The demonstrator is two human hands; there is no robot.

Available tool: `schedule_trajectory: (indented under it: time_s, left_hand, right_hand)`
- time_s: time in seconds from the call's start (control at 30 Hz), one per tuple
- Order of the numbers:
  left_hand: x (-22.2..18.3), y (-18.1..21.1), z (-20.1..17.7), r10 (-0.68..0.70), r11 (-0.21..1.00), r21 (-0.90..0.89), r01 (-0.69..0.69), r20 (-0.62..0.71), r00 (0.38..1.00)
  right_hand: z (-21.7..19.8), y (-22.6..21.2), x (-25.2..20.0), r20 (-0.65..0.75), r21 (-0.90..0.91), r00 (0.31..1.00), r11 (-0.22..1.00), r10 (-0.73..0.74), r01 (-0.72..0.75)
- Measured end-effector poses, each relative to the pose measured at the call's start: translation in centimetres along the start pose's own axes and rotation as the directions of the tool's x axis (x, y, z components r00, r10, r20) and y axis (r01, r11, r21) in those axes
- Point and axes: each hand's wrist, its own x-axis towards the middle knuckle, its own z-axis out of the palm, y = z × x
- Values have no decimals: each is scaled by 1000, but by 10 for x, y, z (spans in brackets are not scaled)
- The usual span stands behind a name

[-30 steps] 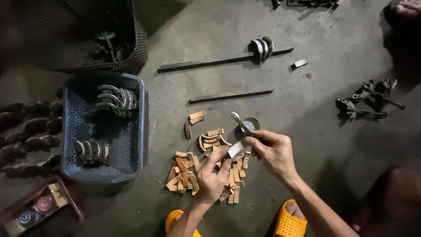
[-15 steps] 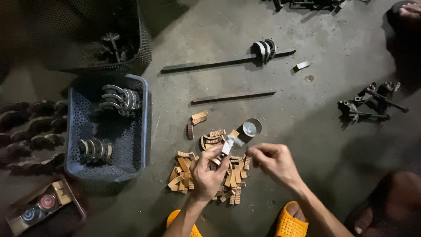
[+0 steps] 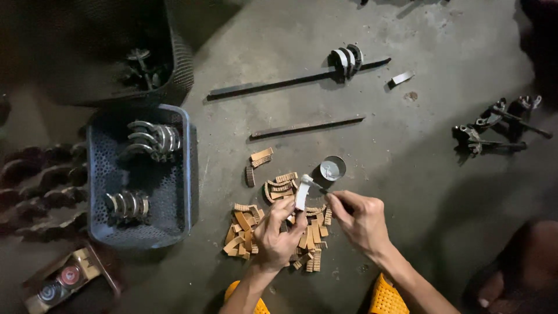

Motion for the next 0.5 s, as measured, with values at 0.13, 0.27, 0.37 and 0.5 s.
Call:
schedule_trajectory:
  time_s: [0.13,0.27,0.37,0.5]
  left_hand:
    - [1,-4,9,-83,996,19,82,33,996]
    - [30,-22,11,-491,851,-106,515,186,851]
    - [94,-79,33,-585,797,-39,602,195,787]
    - [197,-186,114,-421,907,88,412,138,896]
  right_hand:
    - [-8,28,11,-53,145,991,983,122,-113]
    - [-29,38,19,-161,229,912,913,376,-336]
    - [-5,116,-15,-131,160,953,955,273,-251]
    - [12,129,-50,-49,242,927,905,372,-350]
